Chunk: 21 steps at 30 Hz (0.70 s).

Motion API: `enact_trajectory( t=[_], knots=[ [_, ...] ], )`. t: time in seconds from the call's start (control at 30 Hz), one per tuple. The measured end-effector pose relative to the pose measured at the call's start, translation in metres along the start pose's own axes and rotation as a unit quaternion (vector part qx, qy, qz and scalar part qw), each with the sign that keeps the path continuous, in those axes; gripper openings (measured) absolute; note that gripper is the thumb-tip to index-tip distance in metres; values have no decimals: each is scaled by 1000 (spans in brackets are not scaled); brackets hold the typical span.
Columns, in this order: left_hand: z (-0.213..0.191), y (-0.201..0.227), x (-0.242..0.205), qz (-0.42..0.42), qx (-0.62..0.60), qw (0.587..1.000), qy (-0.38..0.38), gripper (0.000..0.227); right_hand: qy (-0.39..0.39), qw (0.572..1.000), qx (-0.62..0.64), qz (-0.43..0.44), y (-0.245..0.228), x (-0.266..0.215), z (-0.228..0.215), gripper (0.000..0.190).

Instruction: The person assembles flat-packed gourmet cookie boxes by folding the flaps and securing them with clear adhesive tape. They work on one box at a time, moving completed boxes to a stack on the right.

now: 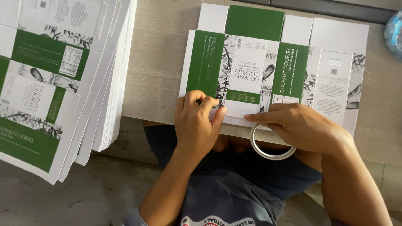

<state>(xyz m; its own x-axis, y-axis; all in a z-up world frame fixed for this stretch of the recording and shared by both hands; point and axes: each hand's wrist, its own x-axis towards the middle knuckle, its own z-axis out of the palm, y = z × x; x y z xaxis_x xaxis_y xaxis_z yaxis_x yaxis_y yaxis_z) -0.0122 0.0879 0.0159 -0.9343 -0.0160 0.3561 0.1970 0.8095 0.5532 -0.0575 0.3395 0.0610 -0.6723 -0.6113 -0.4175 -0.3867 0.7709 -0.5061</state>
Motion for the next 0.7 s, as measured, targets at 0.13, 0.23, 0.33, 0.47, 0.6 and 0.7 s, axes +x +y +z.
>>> enact_trajectory(
  t=[0.13, 0.23, 0.33, 0.47, 0.6, 0.7],
  knots=[
    [1, 0, -1, -2, 1, 1000, 2, 15, -11, 1000, -14, 18, -2, 1, 0, 49],
    [0, 1, -1, -11, 1, 1000, -8, 14, -14, 999, -17, 24, -2, 2, 0, 49],
    [-1, 2, -1, -13, 4, 1000, -18, 15, -7, 1000, -18, 17, -2, 2, 0, 48],
    [0, 8, 4, -10, -3, 1000, -23, 16, -25, 998, -21, 50, -9, 3, -3, 50],
    [10, 23, 6, 16, -28, 999, -35, 28, -38, 996, -32, 75, -10, 3, -3, 48],
    [20, 42, -1, 10, -11, 999, -43, 23, -2, 999, -14, 30, -10, -1, 0, 48]
  ],
)
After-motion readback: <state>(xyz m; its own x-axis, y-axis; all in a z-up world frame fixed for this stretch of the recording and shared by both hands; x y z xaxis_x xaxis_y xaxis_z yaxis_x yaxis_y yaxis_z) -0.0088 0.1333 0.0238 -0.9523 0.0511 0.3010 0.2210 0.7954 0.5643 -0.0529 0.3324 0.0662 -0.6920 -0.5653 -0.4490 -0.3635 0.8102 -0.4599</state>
